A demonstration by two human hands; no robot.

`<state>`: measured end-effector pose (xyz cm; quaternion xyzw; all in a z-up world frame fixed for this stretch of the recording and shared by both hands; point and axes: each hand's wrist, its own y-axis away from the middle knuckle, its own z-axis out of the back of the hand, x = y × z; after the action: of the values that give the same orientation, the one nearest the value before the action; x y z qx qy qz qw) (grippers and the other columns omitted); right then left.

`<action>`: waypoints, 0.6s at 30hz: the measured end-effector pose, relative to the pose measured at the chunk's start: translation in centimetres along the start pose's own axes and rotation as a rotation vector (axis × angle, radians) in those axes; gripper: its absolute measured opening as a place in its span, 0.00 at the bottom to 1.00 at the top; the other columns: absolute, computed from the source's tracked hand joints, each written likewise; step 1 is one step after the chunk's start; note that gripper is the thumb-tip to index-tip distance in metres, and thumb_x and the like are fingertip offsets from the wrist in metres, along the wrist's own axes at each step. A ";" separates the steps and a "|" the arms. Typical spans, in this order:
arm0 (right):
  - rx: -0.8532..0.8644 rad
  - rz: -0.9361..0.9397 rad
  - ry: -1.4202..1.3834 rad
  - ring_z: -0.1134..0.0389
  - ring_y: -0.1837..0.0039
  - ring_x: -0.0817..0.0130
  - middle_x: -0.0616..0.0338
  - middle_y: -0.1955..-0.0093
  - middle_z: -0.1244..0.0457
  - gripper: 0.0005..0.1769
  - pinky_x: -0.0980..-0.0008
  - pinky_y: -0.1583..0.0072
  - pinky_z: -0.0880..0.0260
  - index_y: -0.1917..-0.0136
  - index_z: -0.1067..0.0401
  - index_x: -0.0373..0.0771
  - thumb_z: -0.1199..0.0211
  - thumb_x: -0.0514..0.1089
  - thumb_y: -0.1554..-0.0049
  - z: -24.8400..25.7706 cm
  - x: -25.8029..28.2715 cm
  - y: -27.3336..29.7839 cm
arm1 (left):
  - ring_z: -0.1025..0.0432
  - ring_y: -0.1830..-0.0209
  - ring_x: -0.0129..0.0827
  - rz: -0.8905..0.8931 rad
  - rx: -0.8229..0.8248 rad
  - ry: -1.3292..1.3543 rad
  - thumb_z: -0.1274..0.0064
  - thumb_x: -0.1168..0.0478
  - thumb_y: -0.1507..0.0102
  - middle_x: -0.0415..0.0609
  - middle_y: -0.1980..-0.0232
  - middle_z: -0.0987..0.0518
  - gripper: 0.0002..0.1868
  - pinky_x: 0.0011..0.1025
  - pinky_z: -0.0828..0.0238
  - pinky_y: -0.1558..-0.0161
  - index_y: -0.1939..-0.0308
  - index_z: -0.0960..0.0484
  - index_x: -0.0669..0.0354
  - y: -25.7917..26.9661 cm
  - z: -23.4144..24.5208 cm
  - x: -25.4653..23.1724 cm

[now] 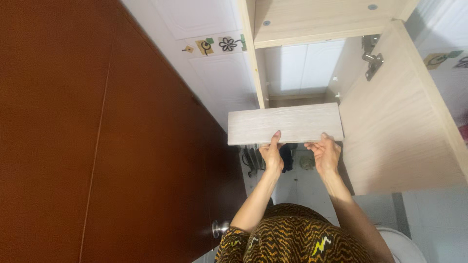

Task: The person assembles a wall-mounted cabinet by threading a white string through the top frame, then retrieves a wooden panel from a blue basin and inserts it into the cabinet as a shelf. The person handles the panel and string by hand without visible tools.

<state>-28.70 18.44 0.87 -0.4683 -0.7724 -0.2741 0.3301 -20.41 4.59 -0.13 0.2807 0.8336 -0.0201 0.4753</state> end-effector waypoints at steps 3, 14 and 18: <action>-0.006 -0.014 0.013 0.29 0.57 0.55 0.43 0.57 0.33 0.13 0.59 0.51 0.27 0.51 0.32 0.28 0.46 0.43 0.33 0.1 0.2 -1.2 | 0.24 0.57 0.32 -0.030 -0.031 0.038 0.36 0.61 0.40 0.51 0.54 0.17 0.16 0.34 0.24 0.57 0.53 0.16 0.67 0.4 -0.9 -0.3; 0.030 -0.055 -0.008 0.29 0.57 0.58 0.43 0.57 0.32 0.14 0.61 0.53 0.29 0.50 0.30 0.27 0.47 0.43 0.34 -0.1 0.4 -2.7 | 0.23 0.56 0.34 -0.108 -0.026 0.079 0.39 0.63 0.38 0.53 0.54 0.17 0.15 0.33 0.23 0.52 0.51 0.17 0.71 0.0 -1.6 -0.1; 0.032 -0.005 0.000 0.30 0.57 0.56 0.42 0.57 0.32 0.13 0.60 0.53 0.30 0.51 0.31 0.28 0.46 0.43 0.33 -0.1 0.5 -1.7 | 0.24 0.58 0.32 -0.097 -0.050 0.059 0.38 0.62 0.38 0.52 0.56 0.17 0.13 0.33 0.25 0.55 0.53 0.18 0.69 -0.2 -1.2 0.3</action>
<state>-30.39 17.96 1.11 -0.4609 -0.7779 -0.2627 0.3368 -21.55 4.95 0.20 0.2285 0.8600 -0.0139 0.4560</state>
